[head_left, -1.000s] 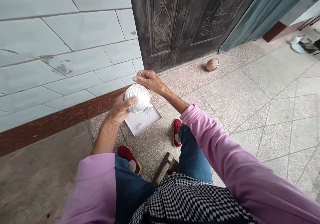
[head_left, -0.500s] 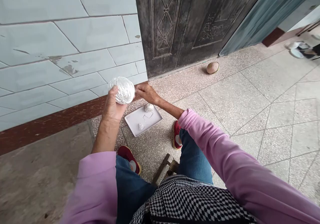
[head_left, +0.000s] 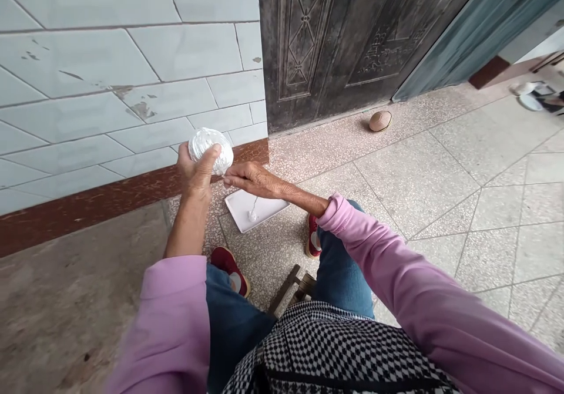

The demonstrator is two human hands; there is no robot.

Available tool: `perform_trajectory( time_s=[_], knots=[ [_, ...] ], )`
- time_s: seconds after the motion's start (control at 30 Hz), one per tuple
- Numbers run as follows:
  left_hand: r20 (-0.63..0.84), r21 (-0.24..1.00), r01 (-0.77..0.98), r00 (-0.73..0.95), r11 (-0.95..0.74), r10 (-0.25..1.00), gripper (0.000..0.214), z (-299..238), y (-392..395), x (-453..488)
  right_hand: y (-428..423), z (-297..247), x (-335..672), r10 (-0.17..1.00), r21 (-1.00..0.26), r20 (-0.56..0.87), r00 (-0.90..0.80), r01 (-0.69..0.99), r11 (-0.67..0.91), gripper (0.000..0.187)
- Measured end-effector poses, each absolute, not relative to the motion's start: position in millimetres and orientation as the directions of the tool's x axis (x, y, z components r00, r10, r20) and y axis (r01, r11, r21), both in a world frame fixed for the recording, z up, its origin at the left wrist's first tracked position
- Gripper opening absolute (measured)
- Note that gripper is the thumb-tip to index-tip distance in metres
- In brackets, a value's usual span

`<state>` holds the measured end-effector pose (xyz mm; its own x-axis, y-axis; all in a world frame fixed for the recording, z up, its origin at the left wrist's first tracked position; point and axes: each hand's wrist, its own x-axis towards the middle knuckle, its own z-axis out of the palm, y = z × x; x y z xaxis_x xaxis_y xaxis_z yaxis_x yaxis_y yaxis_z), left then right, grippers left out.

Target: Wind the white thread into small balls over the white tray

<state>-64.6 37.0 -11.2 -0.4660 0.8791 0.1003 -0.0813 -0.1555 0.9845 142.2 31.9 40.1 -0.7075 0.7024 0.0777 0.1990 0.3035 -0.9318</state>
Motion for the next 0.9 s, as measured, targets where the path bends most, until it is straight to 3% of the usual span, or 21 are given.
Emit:
perform_trajectory(
  time_s=[0.13,0.27,0.43,0.57,0.7,0.9],
  knots=[
    [0.007,1.000,-0.027,-0.275,-0.015,0.961,0.085,1.8,23.5,-57.0,59.7,56.2,161.2,0.797,-0.967,0.189,-0.574,0.033,0.253,0.049],
    [-0.055,0.985,-0.167,-0.013,0.052,0.998,0.074,11.3,15.6,-43.3,84.4,60.3,178.5,0.876,-0.952,0.244,-0.417,0.068,0.298,0.068],
    [-0.155,0.971,-0.152,0.174,0.182,0.973,0.079,11.9,15.9,-34.0,91.1,41.5,185.7,0.874,-0.956,0.236,-0.425,0.058,0.286,0.068],
    [-0.129,0.972,-0.159,0.264,0.175,0.956,0.093,17.4,14.7,-30.2,97.1,31.6,190.4,0.865,-0.958,0.264,-0.427,-0.009,0.288,0.065],
    [-0.086,0.972,-0.184,0.300,0.147,0.950,0.099,26.1,11.1,-21.6,102.7,29.2,191.6,0.876,-0.965,0.251,-0.412,-0.036,0.260,0.074],
    [-0.055,0.937,-0.336,0.110,0.089,0.992,0.097,20.7,10.7,-12.8,103.2,17.9,176.7,0.928,-0.993,0.114,-0.355,-0.044,0.105,0.074]
  ],
)
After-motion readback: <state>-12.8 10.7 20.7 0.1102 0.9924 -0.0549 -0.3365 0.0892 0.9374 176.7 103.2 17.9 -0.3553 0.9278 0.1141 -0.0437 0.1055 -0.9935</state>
